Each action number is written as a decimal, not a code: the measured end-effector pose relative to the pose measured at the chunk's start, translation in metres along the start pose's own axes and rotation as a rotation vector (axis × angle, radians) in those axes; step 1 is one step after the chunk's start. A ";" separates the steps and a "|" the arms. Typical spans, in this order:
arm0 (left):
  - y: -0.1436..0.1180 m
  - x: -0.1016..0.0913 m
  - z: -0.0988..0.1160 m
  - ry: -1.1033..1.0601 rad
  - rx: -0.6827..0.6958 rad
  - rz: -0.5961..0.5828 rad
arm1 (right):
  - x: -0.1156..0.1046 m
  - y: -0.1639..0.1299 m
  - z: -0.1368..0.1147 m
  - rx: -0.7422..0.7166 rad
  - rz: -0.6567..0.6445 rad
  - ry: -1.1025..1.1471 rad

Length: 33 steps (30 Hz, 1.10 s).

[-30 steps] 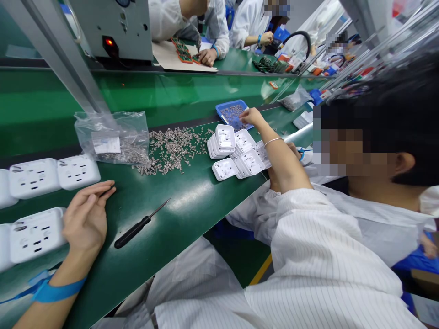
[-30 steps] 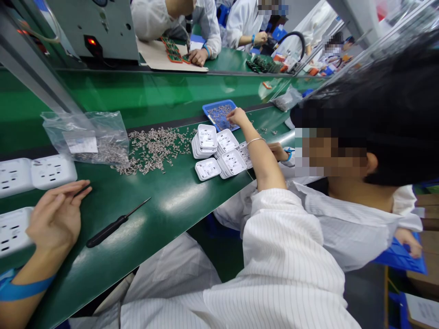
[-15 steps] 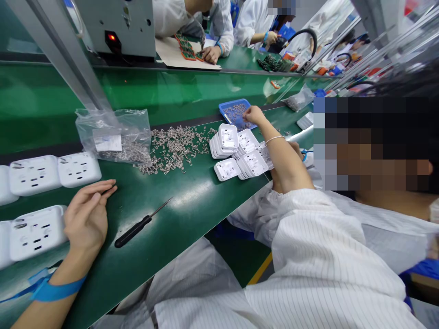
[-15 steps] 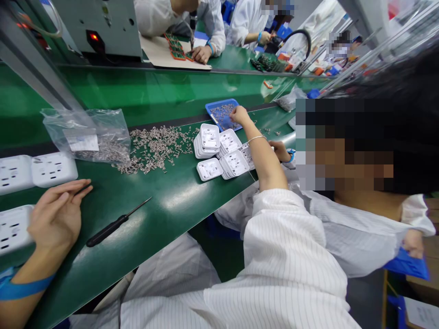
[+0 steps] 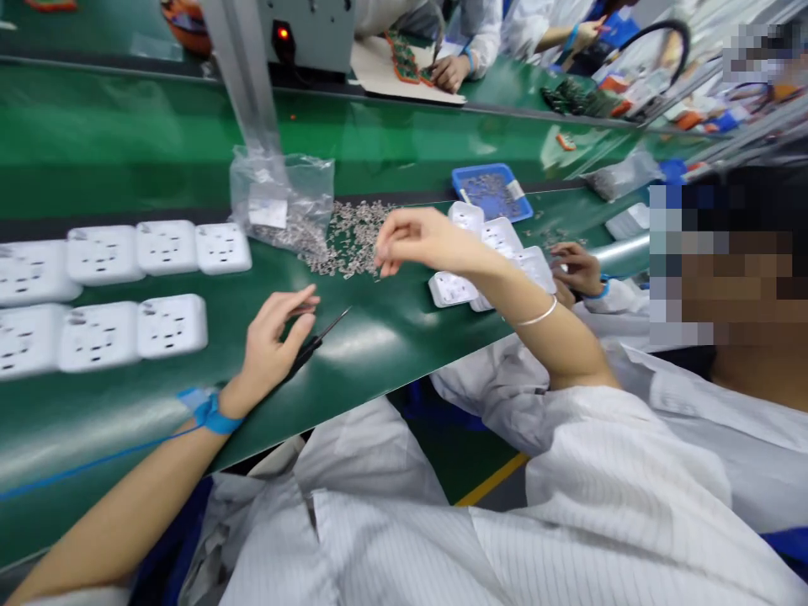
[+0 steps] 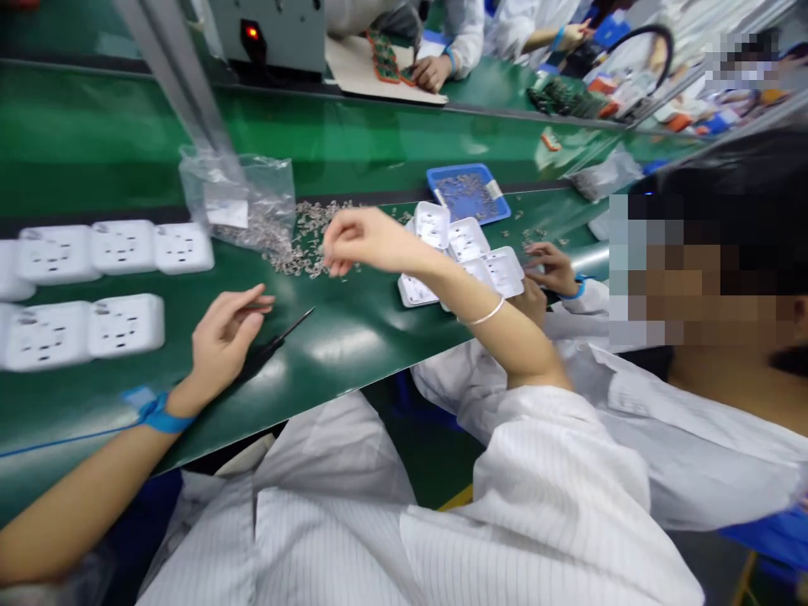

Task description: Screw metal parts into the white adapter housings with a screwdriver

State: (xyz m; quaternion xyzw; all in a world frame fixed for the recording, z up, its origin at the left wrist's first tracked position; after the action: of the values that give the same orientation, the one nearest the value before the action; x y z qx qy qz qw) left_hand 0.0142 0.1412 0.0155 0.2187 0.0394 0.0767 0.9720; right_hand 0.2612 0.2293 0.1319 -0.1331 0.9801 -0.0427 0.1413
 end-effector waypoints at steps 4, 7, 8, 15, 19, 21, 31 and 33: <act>0.003 0.000 0.004 0.015 0.030 0.002 | 0.080 -0.024 -0.004 0.055 -0.222 0.050; 0.009 -0.004 0.007 0.017 -0.011 0.138 | 0.102 -0.022 0.005 0.087 -0.218 0.100; 0.011 -0.005 0.007 -0.007 -0.046 0.172 | 0.106 -0.019 0.007 0.091 -0.204 0.129; 0.017 -0.002 -0.003 -0.263 -0.275 0.131 | 0.110 -0.009 0.017 0.087 -0.101 0.281; 0.017 -0.001 -0.007 -0.351 -0.344 0.066 | 0.111 -0.009 0.021 0.060 -0.046 0.295; 0.017 -0.003 -0.005 -0.328 -0.304 0.057 | 0.113 -0.009 0.024 0.045 -0.032 0.320; 0.018 -0.007 0.001 -0.122 -0.124 0.029 | 0.121 -0.014 0.043 0.285 0.008 0.562; 0.018 -0.005 -0.002 -0.208 -0.204 0.030 | 0.121 -0.017 0.043 0.151 0.031 0.473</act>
State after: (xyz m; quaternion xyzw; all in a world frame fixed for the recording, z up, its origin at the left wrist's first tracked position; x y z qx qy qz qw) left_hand 0.0068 0.1573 0.0216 0.1260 -0.0726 0.0717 0.9868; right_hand 0.1660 0.1776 0.0607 -0.0936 0.9818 -0.1438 -0.0817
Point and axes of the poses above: each hand's wrist, its own y-axis towards the middle knuckle, its own x-axis out of the palm, z = x × y, the point moved 3 cm from there along y, towards the middle knuckle, and after that the axes turned 15 degrees about z, right-handed, at the moved point
